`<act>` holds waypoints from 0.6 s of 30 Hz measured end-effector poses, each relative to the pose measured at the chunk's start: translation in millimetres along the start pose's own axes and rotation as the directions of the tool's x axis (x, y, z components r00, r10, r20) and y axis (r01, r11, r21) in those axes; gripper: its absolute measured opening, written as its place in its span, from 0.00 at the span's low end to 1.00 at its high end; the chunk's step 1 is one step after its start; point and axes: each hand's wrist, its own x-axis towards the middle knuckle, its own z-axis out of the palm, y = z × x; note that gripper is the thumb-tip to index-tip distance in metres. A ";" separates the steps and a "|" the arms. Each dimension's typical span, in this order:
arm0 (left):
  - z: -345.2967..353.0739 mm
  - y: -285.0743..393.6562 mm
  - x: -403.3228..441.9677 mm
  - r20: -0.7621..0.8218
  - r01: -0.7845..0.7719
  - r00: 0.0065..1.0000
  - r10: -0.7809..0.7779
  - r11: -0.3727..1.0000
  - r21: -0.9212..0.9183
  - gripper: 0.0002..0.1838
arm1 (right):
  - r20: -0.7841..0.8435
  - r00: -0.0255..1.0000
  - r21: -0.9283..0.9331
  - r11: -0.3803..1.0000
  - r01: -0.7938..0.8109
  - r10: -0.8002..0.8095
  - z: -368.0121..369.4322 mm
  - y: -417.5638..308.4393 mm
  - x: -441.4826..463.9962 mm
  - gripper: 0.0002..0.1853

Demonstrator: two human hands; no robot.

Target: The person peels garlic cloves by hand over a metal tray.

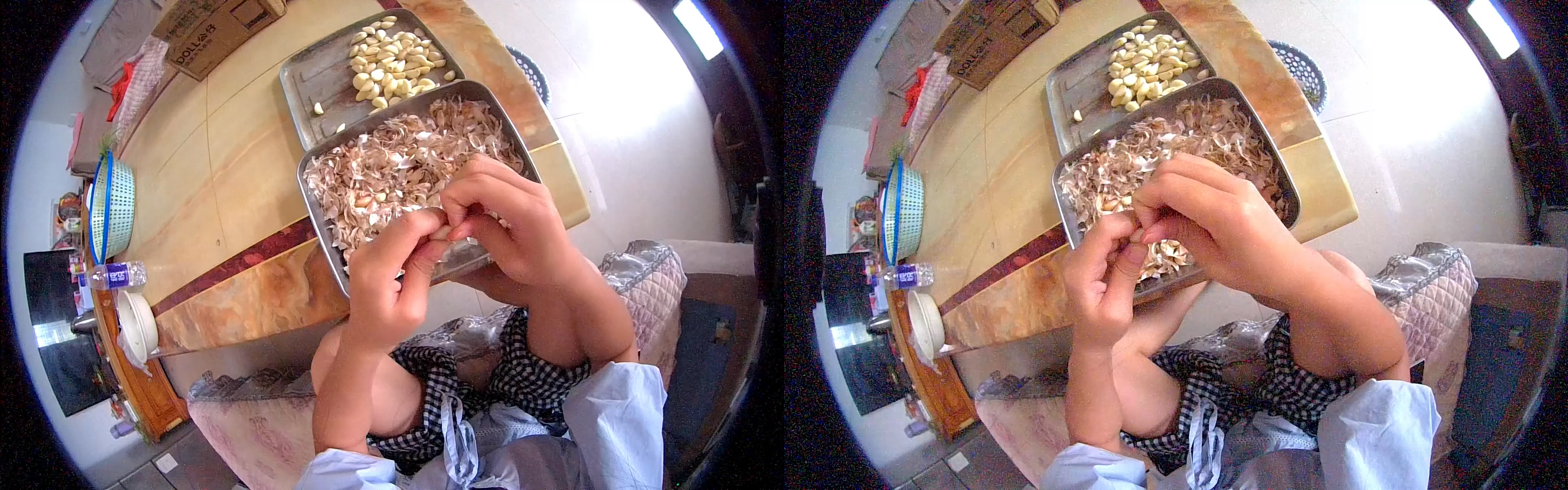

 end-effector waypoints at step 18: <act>1.3 -7.7 -2.0 -0.041 0.041 0.987 -0.157 0.489 -0.871 0.11 | -0.140 0.946 -0.126 0.953 0.276 -0.293 3.6 -0.8 -1.3 0.09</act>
